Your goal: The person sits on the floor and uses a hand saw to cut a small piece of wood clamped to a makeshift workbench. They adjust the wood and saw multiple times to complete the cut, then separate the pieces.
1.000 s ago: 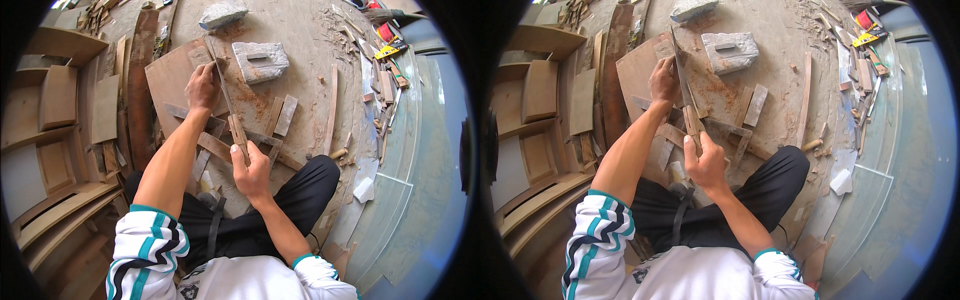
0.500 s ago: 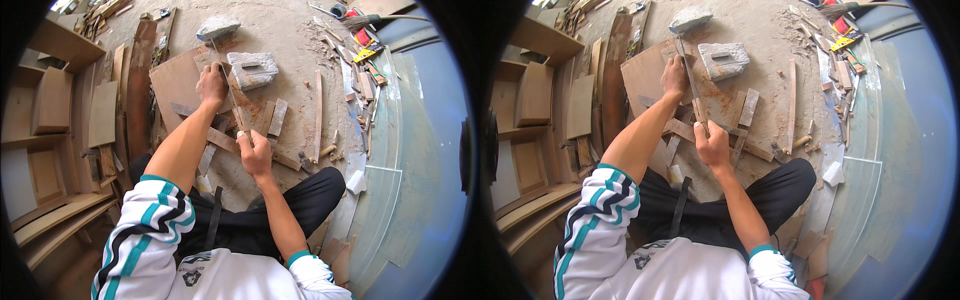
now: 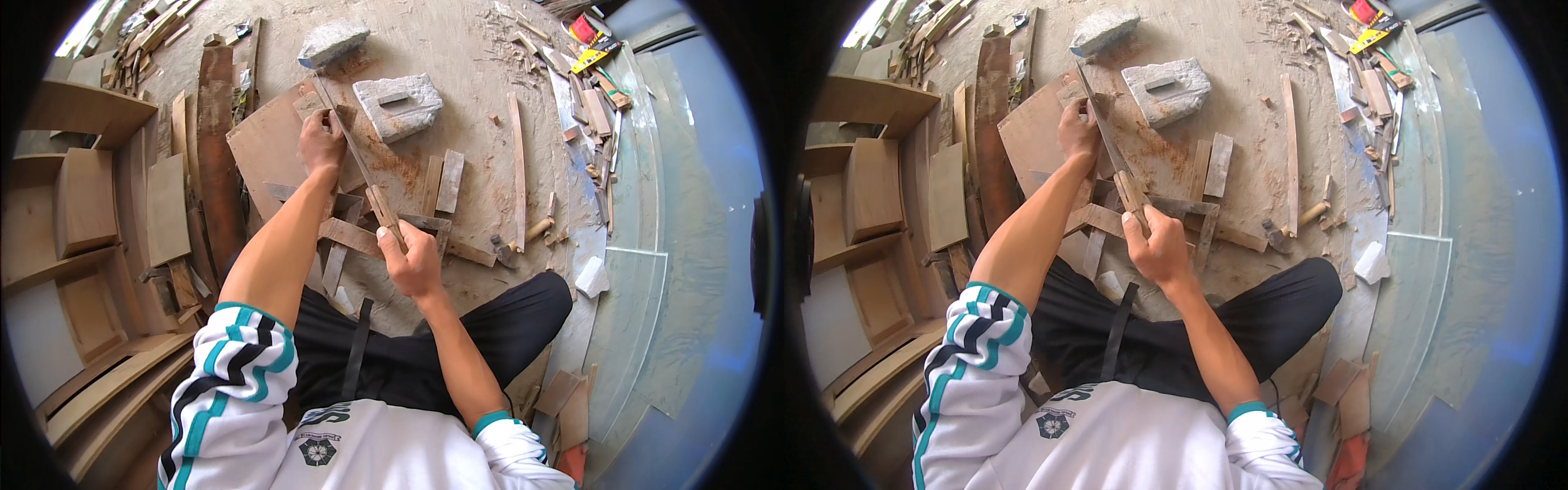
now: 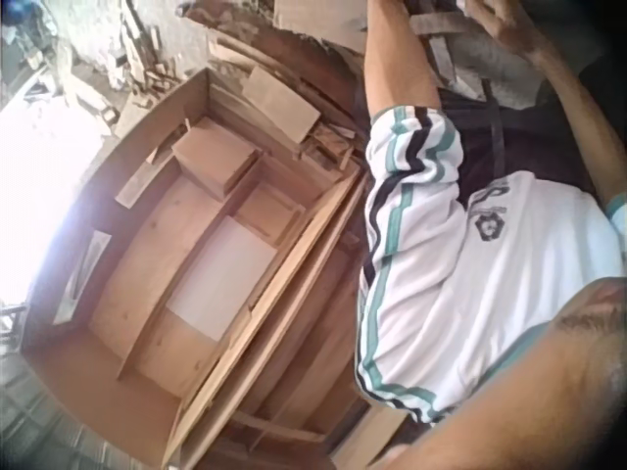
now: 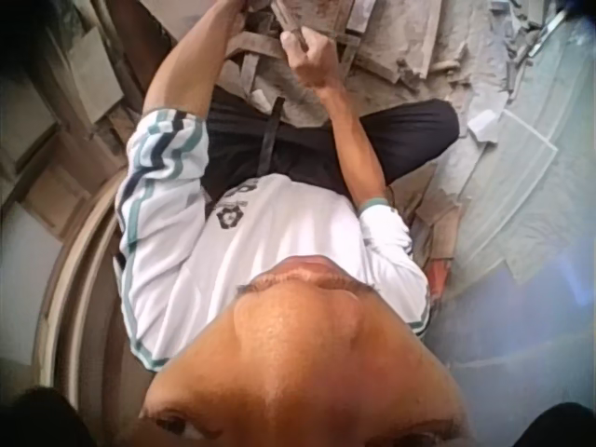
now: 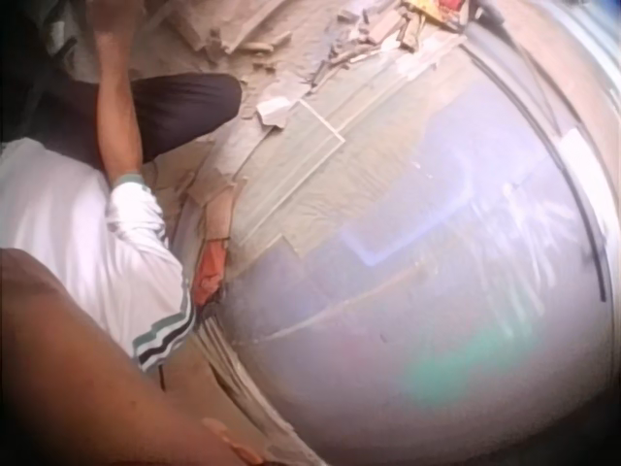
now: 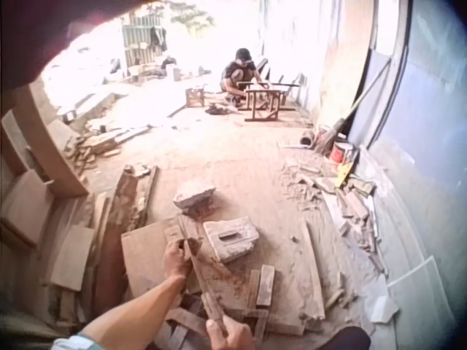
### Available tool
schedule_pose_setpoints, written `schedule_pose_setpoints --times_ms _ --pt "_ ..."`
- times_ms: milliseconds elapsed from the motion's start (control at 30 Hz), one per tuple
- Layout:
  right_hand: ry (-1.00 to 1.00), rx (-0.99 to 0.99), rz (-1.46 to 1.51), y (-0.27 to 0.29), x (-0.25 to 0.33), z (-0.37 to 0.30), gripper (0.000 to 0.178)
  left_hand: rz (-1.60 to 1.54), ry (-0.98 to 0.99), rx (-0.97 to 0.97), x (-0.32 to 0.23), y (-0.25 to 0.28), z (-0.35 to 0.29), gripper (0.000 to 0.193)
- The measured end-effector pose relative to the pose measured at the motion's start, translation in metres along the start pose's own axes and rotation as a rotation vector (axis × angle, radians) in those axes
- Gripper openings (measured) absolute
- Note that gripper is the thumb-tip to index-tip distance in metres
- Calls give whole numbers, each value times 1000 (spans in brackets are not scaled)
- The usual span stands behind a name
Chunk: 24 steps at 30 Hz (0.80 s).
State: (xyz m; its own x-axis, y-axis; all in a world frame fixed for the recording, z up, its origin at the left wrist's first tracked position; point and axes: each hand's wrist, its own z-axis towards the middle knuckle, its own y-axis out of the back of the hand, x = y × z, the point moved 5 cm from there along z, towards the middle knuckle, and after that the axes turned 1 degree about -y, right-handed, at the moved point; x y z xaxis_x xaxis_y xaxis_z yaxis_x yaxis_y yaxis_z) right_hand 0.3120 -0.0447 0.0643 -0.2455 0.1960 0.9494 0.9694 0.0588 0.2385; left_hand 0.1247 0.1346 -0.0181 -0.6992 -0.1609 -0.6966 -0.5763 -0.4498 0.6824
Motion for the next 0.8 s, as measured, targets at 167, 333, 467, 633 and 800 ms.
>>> schedule_pose_setpoints --times_ms 167,333,467,633,800 --pt "92 -55 -85 2 15 -5 41 3 40 21 0 4 0 28" --pt "40 -43 -23 7 16 -4 39 9 74 44 0 5 3 30" --pt "69 -38 -29 9 11 -3 38 62 92 41 -5 4 3 33" --pt "9 -25 6 17 9 -13 37 88 118 52 -7 4 3 37" --pt "-37 17 6 28 8 -21 38 89 99 30 -5 3 4 37"
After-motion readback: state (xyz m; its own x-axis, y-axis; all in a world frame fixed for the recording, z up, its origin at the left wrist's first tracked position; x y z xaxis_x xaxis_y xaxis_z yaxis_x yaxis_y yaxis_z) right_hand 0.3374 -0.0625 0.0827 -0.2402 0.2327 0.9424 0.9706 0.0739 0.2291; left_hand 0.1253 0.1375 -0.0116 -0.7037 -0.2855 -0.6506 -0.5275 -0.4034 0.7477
